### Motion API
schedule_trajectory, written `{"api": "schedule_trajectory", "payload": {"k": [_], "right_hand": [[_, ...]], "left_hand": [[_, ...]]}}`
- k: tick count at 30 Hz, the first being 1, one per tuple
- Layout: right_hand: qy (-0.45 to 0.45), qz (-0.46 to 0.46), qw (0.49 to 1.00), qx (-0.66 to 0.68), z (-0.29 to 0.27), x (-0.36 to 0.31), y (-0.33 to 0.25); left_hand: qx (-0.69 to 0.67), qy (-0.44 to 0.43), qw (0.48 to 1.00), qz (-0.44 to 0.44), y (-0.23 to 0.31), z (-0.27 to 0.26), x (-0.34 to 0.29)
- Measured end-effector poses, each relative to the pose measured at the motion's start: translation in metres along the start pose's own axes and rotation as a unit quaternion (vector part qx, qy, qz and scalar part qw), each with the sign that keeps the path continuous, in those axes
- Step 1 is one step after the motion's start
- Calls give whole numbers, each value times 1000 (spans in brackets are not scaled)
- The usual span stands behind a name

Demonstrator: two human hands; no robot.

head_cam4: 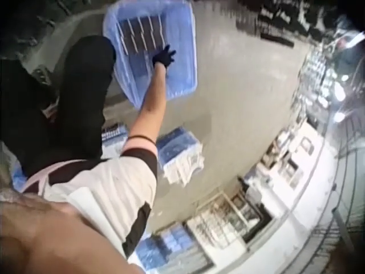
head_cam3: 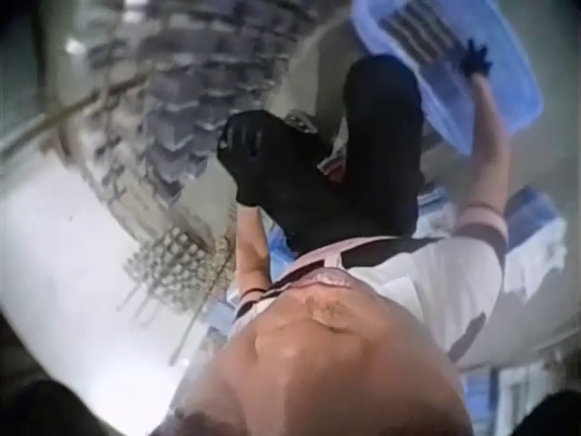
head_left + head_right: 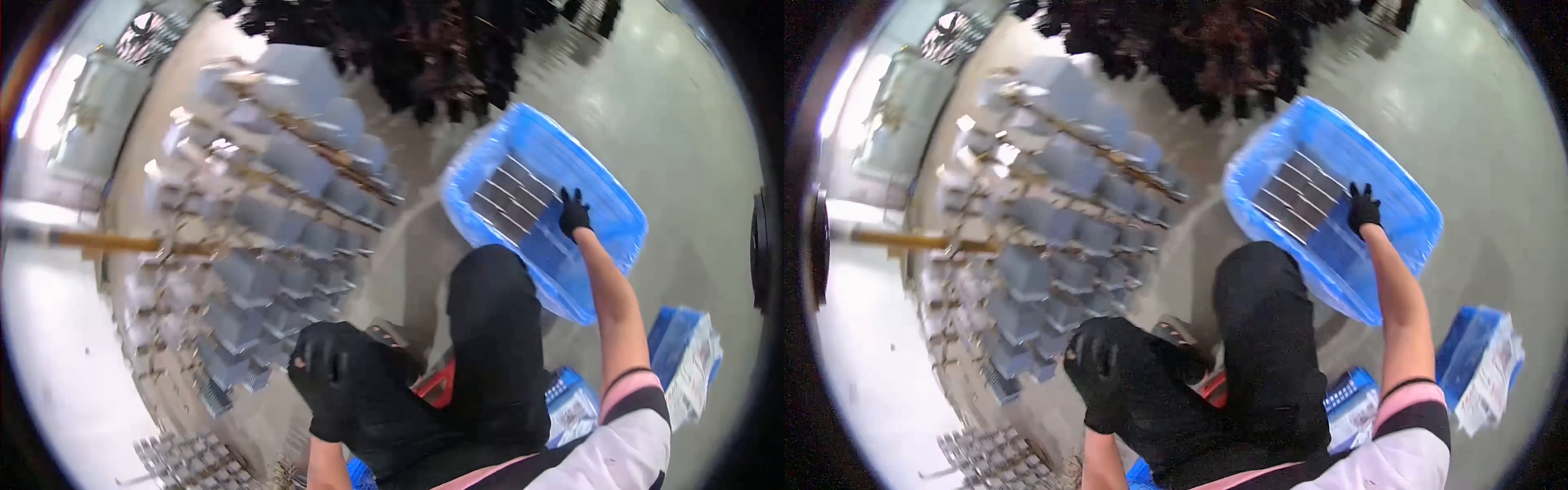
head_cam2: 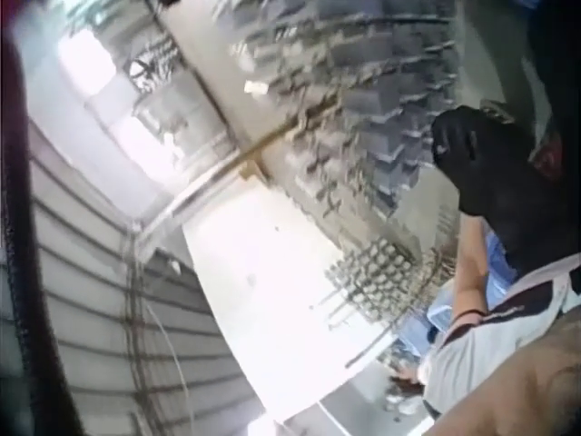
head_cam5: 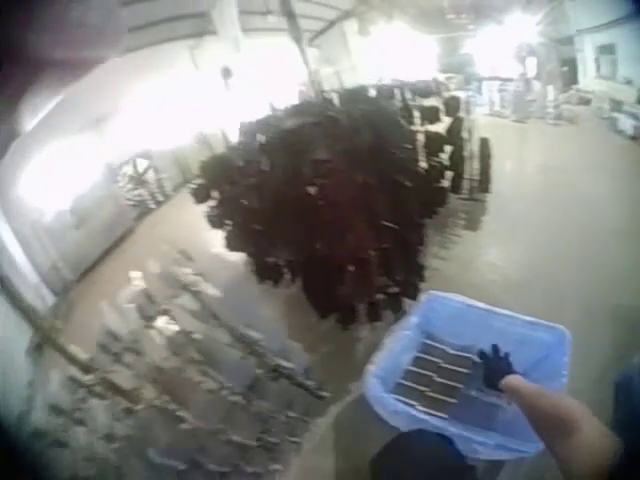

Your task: Packaging small metal parts from a storage rack into a plastic crate lined with newspaper.

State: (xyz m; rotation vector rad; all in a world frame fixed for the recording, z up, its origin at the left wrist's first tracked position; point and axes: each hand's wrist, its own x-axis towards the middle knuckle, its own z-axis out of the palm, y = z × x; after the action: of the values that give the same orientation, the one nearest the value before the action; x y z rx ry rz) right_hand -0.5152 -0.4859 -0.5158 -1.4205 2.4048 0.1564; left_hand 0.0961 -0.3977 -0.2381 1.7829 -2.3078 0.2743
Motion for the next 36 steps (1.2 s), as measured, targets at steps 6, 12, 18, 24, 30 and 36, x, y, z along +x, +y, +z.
{"api": "schedule_trajectory", "payload": {"k": [6,12,18,24,30,36], "right_hand": [[350,-390,833,177,-186,-37,-171],[307,-533,737,281,-361,-135,-331],[307,-495,782,221,-377,-115,-400],[263,-495,809,177,-364,-114,-409],[250,-447,831,216,-360,-117,-407],[277,-403,834,256,-349,-99,-405]], "left_hand": [[-22,104,991,83,-7,-44,47],[4,244,950,196,35,-138,202],[128,208,937,249,75,-129,325],[116,213,929,278,80,-100,372],[127,192,925,303,75,-108,371],[144,189,915,327,65,-107,369]]}}
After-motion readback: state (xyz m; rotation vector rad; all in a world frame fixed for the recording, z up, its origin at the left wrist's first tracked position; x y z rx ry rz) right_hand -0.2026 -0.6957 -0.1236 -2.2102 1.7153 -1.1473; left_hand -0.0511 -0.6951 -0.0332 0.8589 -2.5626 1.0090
